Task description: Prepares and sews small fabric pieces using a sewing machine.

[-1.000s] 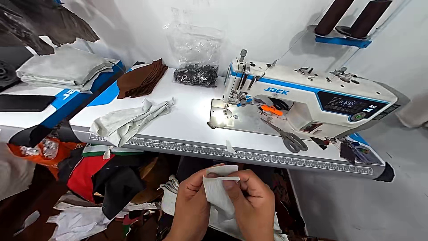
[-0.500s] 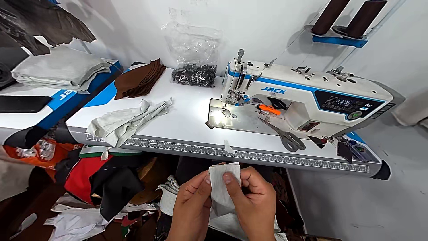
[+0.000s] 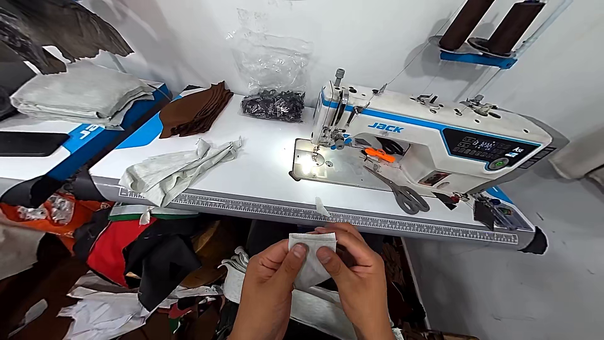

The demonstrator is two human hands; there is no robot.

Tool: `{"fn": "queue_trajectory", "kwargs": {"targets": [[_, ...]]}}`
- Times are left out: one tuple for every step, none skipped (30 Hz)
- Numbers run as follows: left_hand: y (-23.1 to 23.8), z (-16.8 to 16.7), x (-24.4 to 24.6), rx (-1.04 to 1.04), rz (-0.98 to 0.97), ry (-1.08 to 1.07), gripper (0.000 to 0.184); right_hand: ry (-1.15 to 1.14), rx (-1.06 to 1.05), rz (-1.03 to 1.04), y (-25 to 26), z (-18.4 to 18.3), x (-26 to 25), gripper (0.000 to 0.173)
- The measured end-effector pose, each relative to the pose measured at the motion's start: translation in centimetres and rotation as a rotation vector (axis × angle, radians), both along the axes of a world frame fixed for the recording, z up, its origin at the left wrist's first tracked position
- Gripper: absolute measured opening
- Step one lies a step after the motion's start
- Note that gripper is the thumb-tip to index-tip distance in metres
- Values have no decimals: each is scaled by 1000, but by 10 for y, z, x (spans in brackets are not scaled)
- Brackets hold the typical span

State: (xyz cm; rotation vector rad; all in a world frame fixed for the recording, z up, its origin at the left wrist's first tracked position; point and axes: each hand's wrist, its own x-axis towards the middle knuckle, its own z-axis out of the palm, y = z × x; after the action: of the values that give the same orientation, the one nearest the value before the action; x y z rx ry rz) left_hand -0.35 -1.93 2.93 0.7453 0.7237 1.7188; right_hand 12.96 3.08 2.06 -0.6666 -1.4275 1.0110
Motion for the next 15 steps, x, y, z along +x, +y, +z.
{"fn": "queue_trajectory", "kwargs": {"targets": [[1, -1, 1, 10, 23, 27, 18, 36, -4, 13, 0, 0, 0, 23], [2, -3, 2, 23, 59, 64, 15, 63, -5, 14, 0, -1, -1, 20], [3, -5, 3, 46, 102, 117, 13, 83, -4, 1, 0, -2, -2, 17], [4, -7, 3, 81, 149, 175, 11, 88, 2, -19, 0, -2, -2, 15], [5, -9, 4, 119, 196, 237, 11, 80, 12, -47, 0, -3, -3, 14], [6, -11, 4, 155, 240, 299, 11, 69, 28, -80, 1, -4, -3, 13], [6, -12, 3, 185, 272, 355, 13, 53, 53, -116, 1, -5, -4, 12], [7, -13, 2, 206, 296, 399, 14, 27, 88, -152, 1, -6, -4, 12], [8, -14, 1, 218, 318, 433, 13, -4, 132, -188, 2, -7, -4, 10], [9, -15, 0, 225, 342, 465, 13, -39, 181, -228, 2, -7, -4, 9], [10, -17, -1, 230, 372, 503, 12, -83, 237, -279, 1, -7, -5, 9], [11, -18, -2, 238, 411, 549, 10, -128, 296, -334, 1, -8, -5, 8], [13, -19, -2, 249, 456, 601, 9, -171, 355, -387, 0, -9, -6, 8], [13, -21, -1, 264, 501, 648, 8, -213, 413, -438, 0, -9, -6, 7], [14, -23, 0, 279, 535, 683, 7, -244, 466, -484, -1, -11, -7, 7]]}}
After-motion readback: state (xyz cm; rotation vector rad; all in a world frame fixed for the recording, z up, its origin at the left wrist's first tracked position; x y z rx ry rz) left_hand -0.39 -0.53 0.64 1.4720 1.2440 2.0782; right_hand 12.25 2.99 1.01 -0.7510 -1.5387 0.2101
